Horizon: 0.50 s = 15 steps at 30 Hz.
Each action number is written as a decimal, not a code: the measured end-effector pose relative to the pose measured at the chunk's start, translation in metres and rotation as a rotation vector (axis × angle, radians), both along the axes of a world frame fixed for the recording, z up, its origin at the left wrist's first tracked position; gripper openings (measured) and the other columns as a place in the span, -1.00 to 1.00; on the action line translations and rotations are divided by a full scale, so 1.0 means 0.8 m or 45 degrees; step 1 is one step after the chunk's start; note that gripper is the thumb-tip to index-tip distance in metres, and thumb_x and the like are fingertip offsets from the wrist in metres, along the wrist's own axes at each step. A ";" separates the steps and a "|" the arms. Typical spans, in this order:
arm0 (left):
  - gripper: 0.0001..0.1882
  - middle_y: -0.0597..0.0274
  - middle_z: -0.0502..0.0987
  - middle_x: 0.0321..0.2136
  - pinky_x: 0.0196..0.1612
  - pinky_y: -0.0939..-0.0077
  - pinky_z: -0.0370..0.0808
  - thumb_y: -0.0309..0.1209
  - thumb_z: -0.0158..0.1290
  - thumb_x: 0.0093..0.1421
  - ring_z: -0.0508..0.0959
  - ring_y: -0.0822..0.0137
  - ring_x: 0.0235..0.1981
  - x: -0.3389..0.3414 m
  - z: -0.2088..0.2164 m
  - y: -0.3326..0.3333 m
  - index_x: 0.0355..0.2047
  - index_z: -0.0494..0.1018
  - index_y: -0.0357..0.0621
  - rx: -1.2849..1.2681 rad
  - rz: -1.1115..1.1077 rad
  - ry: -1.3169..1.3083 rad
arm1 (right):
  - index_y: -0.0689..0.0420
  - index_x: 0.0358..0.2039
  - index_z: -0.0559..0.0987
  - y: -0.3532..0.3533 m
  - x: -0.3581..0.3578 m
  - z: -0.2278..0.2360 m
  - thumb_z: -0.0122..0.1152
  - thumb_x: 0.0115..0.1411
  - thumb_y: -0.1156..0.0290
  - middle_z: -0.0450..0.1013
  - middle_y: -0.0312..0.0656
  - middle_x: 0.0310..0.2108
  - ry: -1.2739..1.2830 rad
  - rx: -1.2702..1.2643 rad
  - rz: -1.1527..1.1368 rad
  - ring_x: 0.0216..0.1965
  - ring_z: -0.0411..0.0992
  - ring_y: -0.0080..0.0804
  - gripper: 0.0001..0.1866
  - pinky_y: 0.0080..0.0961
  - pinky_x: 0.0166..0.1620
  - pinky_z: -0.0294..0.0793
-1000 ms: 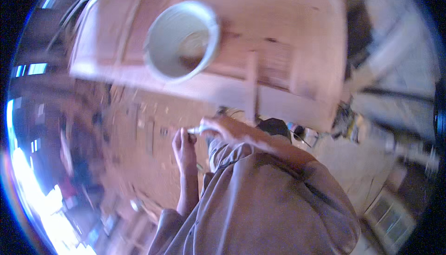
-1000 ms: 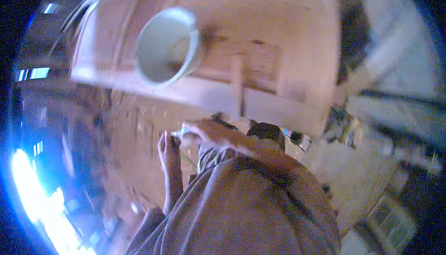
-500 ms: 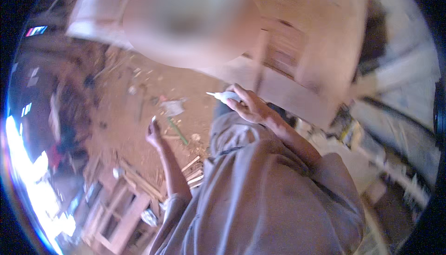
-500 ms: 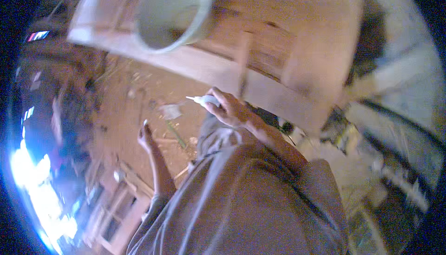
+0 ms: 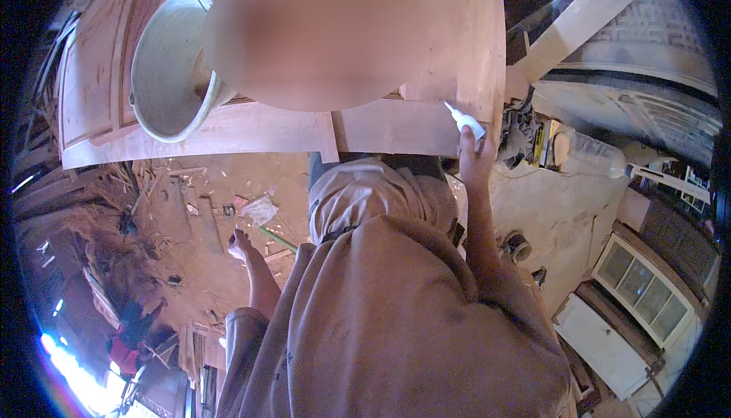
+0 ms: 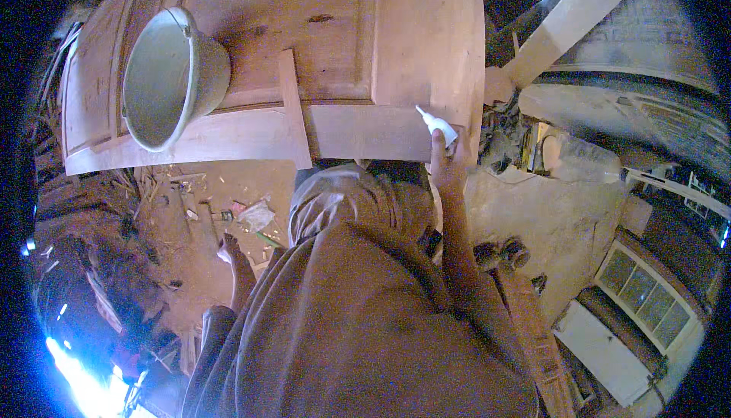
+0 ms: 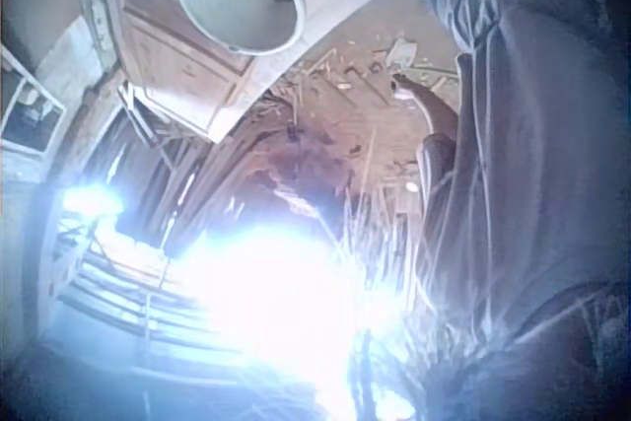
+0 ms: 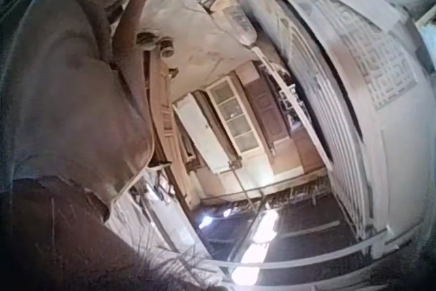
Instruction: The person applies adhesive from a tube to cracks and joints on a wooden door, dips a piece of wood into a bucket of filler, and presses small wooden strips into the door's recessed panels.
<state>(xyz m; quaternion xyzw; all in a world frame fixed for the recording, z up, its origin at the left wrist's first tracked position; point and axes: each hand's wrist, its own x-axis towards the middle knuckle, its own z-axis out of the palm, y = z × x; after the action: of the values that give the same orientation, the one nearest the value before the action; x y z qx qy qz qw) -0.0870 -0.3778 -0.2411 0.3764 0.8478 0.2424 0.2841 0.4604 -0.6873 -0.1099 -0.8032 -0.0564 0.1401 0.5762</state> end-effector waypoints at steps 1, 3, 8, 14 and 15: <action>-0.84 0.17 0.56 -0.60 -0.71 0.53 0.29 -0.40 0.19 0.08 0.48 0.40 -0.69 -0.002 -0.002 -0.001 -0.48 0.55 -0.27 0.139 0.046 -0.087 | 0.18 -0.22 0.44 0.007 0.001 0.013 0.11 0.32 0.36 0.28 -0.44 -0.56 0.084 0.076 -0.090 -0.61 0.20 -0.75 -0.84 -0.70 -0.59 0.17; -0.83 0.16 0.57 -0.59 -0.69 0.51 0.33 -0.39 0.18 0.09 0.50 0.38 -0.67 -0.008 0.002 0.007 -0.47 0.55 -0.28 0.151 0.106 -0.105 | 0.17 -0.23 0.44 0.008 0.001 -0.002 0.11 0.33 0.35 0.28 -0.45 -0.56 -0.005 -0.002 -0.092 -0.61 0.20 -0.75 -0.84 -0.71 -0.59 0.17; -0.79 0.16 0.57 -0.60 -0.65 0.48 0.41 -0.33 0.13 0.09 0.55 0.34 -0.64 -0.025 0.003 0.020 -0.50 0.56 -0.26 0.059 0.141 0.123 | 0.17 -0.25 0.42 0.000 0.008 -0.024 0.12 0.33 0.30 0.29 -0.45 -0.55 -0.099 -0.083 -0.082 -0.62 0.21 -0.75 -0.81 -0.74 -0.60 0.16; -0.74 0.16 0.54 -0.66 -0.69 0.48 0.33 -0.27 0.13 0.06 0.52 0.36 -0.67 0.000 0.013 0.002 -0.59 0.54 -0.23 0.078 0.119 0.020 | 0.18 -0.27 0.41 0.000 0.010 -0.015 0.11 0.34 0.29 0.28 -0.44 -0.58 -0.057 -0.083 -0.096 -0.63 0.21 -0.74 -0.79 -0.74 -0.61 0.17; -0.74 0.16 0.54 -0.66 -0.69 0.48 0.33 -0.27 0.13 0.06 0.52 0.36 -0.67 -0.001 0.013 0.000 -0.59 0.54 -0.23 0.079 0.123 0.024 | 0.18 -0.28 0.41 0.001 0.010 -0.014 0.11 0.34 0.29 0.28 -0.43 -0.58 -0.056 -0.085 -0.084 -0.63 0.21 -0.74 -0.79 -0.74 -0.61 0.17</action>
<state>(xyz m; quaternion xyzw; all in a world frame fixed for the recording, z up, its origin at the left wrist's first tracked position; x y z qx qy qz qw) -0.0881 -0.3774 -0.2307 0.3459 0.8598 0.2783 0.2523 0.4680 -0.6864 -0.1214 -0.8263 -0.0379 0.1051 0.5520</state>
